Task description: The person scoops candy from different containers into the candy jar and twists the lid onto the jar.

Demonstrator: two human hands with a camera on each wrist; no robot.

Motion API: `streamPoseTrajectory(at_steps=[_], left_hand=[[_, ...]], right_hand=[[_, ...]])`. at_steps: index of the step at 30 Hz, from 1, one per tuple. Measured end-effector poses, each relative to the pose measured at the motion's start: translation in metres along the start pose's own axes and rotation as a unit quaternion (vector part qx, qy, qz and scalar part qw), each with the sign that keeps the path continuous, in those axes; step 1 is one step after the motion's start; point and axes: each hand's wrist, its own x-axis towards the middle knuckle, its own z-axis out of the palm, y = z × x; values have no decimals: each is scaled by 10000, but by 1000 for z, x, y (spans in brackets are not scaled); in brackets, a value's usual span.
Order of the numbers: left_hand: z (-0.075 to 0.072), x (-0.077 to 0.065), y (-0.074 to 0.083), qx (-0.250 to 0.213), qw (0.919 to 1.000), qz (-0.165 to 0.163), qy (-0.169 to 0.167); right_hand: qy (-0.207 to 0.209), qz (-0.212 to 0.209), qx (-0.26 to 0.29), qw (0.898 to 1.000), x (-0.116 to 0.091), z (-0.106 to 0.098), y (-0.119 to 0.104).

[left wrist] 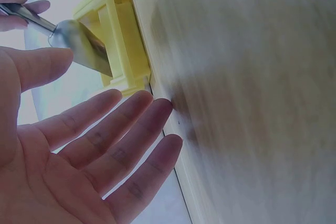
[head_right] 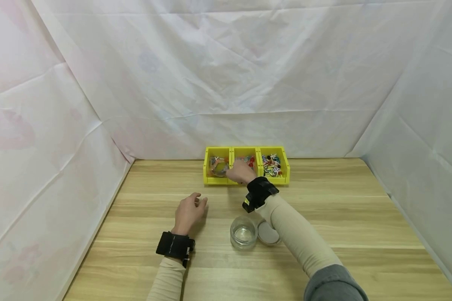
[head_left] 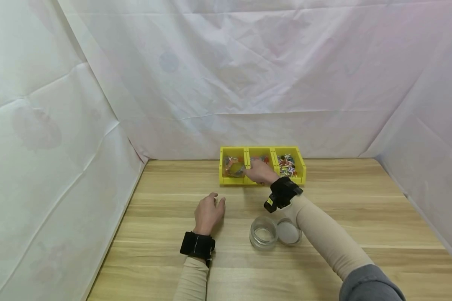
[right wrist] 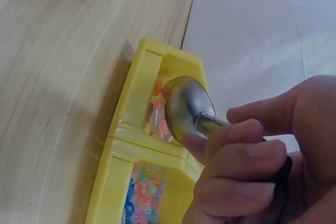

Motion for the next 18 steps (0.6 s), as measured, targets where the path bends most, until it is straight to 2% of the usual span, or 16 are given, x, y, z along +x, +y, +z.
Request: streamPoseTrajectory(at_steps=[7,13,18], left_hand=[[-2,0,1,-30,10000,-62,-66],[-3,2,-1,19,9999,-67,-80],[-5,2,-2,-14,9999,-85,-134]], right_hand=[[-248,-328,654,9970,-10,-7,11],[-93,-535,421,9976,-22,-12,15],[-33,-425,495,9979,-35,-15,17]])
